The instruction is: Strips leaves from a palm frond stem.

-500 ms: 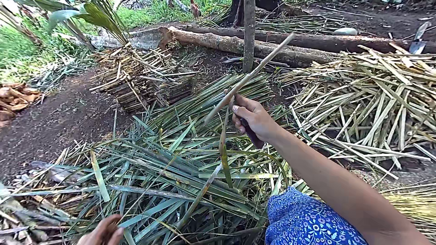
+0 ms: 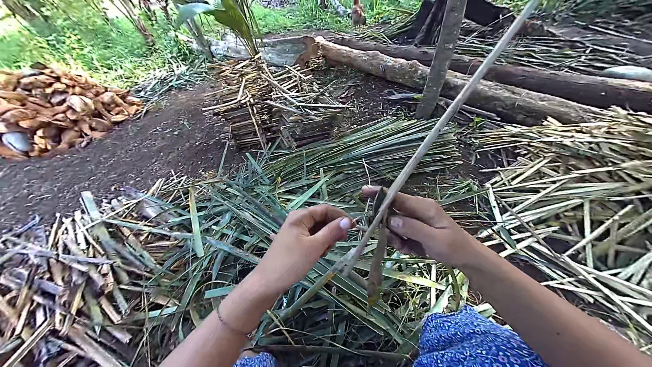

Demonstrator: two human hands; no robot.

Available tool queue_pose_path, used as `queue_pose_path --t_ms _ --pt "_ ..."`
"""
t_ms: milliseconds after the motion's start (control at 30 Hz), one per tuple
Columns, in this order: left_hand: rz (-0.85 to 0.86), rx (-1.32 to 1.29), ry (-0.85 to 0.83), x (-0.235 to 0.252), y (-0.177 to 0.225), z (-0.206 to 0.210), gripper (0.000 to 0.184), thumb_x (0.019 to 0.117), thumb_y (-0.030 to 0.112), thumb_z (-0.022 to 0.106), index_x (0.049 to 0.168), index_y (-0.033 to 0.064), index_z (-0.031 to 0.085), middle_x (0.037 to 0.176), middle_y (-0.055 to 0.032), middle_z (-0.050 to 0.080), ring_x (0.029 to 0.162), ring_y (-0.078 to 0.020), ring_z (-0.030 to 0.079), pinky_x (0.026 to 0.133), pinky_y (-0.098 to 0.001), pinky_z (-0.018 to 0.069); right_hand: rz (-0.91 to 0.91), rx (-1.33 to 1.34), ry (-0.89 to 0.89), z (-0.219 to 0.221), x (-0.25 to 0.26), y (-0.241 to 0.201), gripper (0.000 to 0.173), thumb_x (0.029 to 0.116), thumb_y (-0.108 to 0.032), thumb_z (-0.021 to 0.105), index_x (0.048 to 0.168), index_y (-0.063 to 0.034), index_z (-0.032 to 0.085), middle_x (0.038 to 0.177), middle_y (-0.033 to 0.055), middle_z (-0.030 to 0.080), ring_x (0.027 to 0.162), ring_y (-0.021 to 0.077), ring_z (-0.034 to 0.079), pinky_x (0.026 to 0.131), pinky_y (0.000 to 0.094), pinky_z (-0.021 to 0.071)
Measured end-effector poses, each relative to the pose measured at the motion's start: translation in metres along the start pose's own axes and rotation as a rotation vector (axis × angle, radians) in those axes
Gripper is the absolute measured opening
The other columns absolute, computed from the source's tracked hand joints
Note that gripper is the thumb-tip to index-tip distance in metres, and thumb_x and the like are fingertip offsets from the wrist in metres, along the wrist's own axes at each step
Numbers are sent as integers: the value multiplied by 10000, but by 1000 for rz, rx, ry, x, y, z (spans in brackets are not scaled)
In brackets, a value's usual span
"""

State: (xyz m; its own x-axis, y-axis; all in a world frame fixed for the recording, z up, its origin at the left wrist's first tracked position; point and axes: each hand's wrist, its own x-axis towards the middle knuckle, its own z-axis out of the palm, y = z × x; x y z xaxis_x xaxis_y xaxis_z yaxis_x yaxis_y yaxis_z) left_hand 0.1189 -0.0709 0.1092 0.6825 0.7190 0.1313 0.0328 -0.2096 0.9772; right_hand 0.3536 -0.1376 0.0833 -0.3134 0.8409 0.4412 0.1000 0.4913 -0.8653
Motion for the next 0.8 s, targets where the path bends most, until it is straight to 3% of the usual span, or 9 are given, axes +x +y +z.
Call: queue_pose_path --t_ms 200,333,500,633,800 --pt "145 115 163 -12 -1 12 69 980 106 630 957 131 691 774 99 652 644 34 592 601 -121 507 76 137 -34 1 -8 -5 444 1092 -286 412 1531 -244 458 822 -130 631 631 -66 557 566 92 482" --pt "237 177 219 -16 1 14 55 968 125 636 960 138 689 777 101 642 631 37 579 568 -112 490 -10 32 -75 3 -7 -6 457 1096 -253 403 1551 -213 428 846 -116 615 712 -77 563 645 87 487" --pt "314 193 228 -21 3 16 48 961 128 641 954 124 688 791 89 645 655 34 594 579 -116 505 -13 26 -118 5 -6 -13 407 1108 -235 380 1500 -205 483 963 -84 658 845 -39 613 767 133 527" --pt "369 195 224 -24 3 17 56 973 144 633 961 123 683 802 93 632 650 42 572 567 -108 484 27 81 -167 7 -7 -20 417 1114 -290 382 1522 -241 455 901 -135 607 772 -92 550 701 81 470" --pt "415 222 229 -25 4 20 58 974 153 650 956 109 683 830 84 629 682 52 578 589 -94 492 -62 16 -112 9 -8 -20 420 1109 -303 414 1524 -258 458 887 -124 610 738 -114 539 667 56 463"
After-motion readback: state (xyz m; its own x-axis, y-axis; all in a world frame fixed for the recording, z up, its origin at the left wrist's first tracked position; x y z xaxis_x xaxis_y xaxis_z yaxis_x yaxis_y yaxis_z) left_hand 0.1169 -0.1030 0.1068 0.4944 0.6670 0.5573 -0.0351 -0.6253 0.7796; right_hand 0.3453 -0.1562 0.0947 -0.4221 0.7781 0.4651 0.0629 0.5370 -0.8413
